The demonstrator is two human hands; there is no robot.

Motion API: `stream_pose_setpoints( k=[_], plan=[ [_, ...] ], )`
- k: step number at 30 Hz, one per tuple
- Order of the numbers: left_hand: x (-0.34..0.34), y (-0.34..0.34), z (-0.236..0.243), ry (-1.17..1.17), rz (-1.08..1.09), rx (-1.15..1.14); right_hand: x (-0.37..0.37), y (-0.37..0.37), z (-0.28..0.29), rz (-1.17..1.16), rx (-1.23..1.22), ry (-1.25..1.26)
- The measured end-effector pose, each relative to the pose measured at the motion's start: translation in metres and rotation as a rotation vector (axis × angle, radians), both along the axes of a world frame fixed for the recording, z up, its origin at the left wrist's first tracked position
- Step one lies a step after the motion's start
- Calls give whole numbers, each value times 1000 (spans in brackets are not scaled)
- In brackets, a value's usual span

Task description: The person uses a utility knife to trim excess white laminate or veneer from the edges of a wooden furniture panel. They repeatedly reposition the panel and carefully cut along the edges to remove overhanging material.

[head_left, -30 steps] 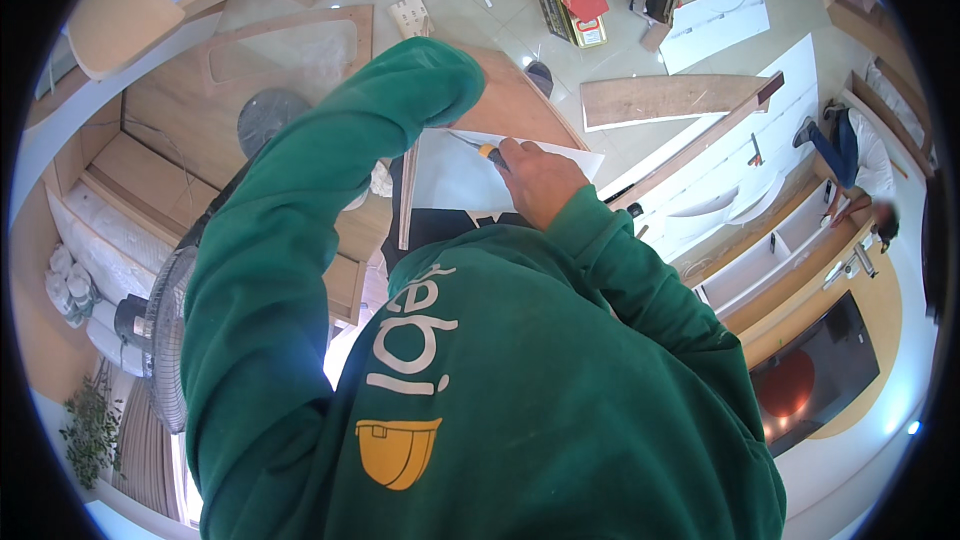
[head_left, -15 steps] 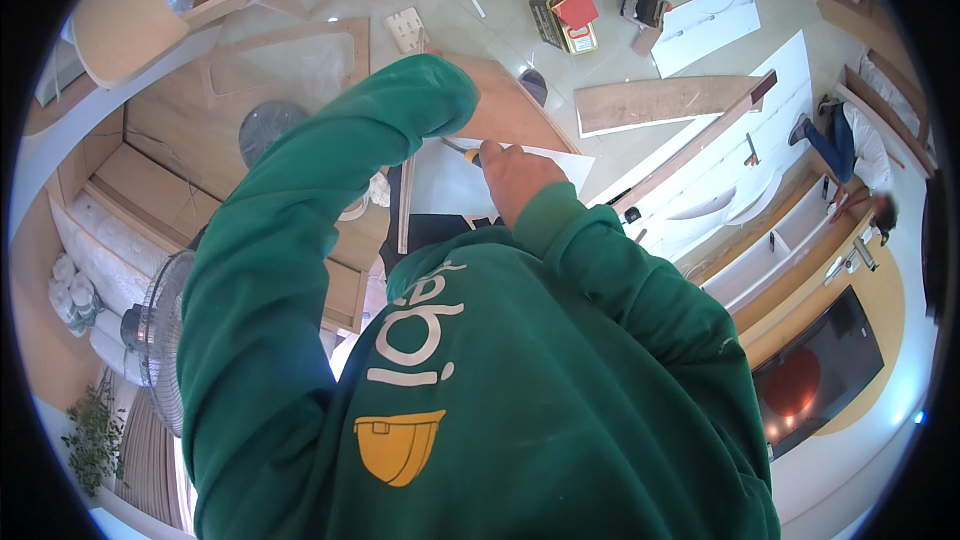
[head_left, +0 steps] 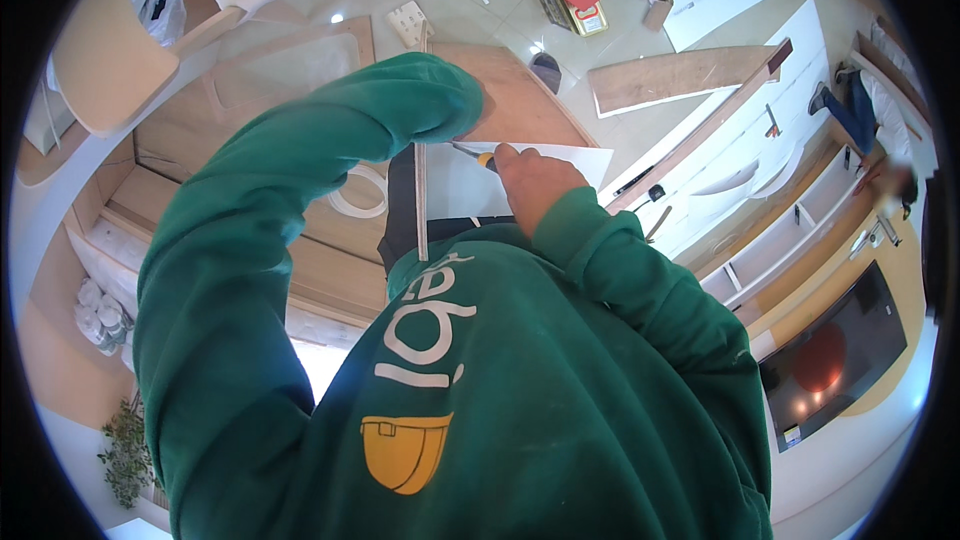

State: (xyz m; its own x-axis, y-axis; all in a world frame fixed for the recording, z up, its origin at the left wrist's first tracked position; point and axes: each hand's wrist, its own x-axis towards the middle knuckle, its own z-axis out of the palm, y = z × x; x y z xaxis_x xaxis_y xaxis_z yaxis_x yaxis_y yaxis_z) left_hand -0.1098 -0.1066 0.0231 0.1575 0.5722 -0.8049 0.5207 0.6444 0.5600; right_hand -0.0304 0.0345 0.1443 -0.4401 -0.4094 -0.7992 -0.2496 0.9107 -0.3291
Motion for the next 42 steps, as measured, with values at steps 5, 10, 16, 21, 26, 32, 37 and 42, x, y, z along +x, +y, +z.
stream_pose_setpoints(
  k=[5, 10, 16, 21, 26, 32, 37, 42],
  plan=[
    [-7, 1, -9, -99, -141, 117, 3, 3, -5, -59, -7, -20],
    [-6, 5, -34, -210, -170, 109, 8, 6, -8, -90, -27, -7],
    [0, -2, -52, -336, -69, 328, 8, 7, -9, -63, -30, 6],
    [6, -3, -53, -113, -187, 388, 6, 4, -5, -89, -21, 28],
    [5, -15, -63, -250, -29, 710, 5, -1, -5, -81, 46, -53],
    [11, -4, -54, -121, -73, 384, 4, -10, -5, 16, 110, 45],
    [4, 6, -49, -160, -114, 273, 3, -15, -3, 5, 127, 20],
    [7, 6, -56, -160, -96, 271, 2, -22, -3, 22, 183, -7]
  ],
)
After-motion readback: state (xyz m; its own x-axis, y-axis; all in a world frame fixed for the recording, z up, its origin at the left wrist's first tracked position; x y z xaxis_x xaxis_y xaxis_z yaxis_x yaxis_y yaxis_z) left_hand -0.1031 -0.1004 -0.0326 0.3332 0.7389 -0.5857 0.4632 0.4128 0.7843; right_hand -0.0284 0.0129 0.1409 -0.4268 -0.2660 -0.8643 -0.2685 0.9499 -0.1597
